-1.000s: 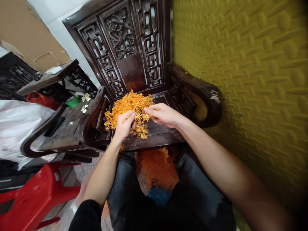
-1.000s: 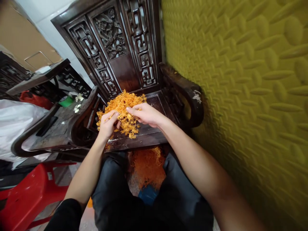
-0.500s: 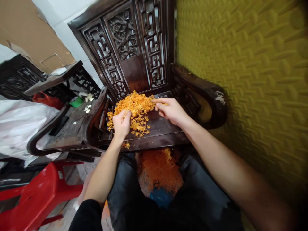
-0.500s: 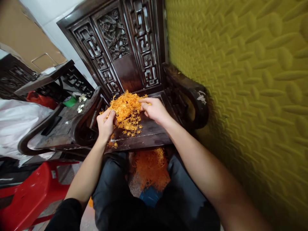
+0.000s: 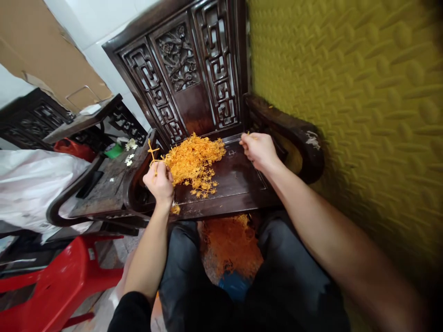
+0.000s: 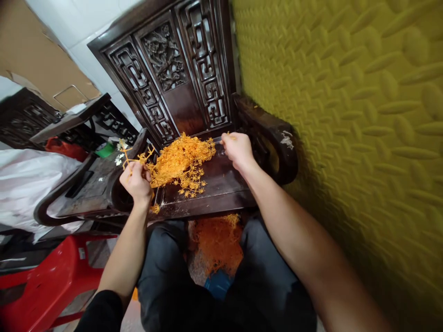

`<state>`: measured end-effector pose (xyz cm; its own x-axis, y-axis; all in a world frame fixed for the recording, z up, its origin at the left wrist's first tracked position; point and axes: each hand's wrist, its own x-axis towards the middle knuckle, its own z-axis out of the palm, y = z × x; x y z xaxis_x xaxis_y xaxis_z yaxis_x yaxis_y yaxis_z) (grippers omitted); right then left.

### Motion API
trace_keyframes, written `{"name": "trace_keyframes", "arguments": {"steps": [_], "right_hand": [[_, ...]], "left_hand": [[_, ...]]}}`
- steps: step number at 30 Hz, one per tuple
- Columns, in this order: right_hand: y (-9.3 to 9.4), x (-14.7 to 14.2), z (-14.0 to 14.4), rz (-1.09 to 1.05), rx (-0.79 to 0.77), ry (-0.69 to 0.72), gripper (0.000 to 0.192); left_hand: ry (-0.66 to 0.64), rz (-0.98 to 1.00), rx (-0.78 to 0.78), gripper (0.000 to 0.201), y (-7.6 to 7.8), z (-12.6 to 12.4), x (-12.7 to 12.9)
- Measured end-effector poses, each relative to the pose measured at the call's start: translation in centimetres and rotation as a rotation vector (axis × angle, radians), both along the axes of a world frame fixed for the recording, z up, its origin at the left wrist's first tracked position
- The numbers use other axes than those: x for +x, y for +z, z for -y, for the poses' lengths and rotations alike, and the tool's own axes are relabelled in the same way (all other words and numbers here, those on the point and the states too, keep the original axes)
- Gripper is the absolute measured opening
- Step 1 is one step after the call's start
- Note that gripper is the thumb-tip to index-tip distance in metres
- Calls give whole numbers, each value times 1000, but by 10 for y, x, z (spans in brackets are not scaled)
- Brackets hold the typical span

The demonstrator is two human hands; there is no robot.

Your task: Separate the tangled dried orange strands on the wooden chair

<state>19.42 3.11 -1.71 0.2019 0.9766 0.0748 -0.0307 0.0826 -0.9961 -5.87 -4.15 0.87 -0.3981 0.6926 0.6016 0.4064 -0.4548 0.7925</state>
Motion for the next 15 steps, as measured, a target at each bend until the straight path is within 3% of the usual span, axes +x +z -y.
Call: {"name": "trace_keyframes", "arguments": {"steps": [3, 8, 12, 15], "right_hand": [[-1, 2, 7, -35, -123, 182, 20], [-5, -28, 30, 82, -109, 477, 17], [-5, -45, 36, -105, -167, 647, 41], [-4, -52, 38, -258, -211, 688, 34]], "left_hand": [[-32, -178, -62, 30, -3, 1, -4], [-135, -383, -108, 33, -10, 2, 5], [-186, -411, -134, 34, -10, 3, 13], [-137, -503, -111, 23, -12, -2, 13]]}}
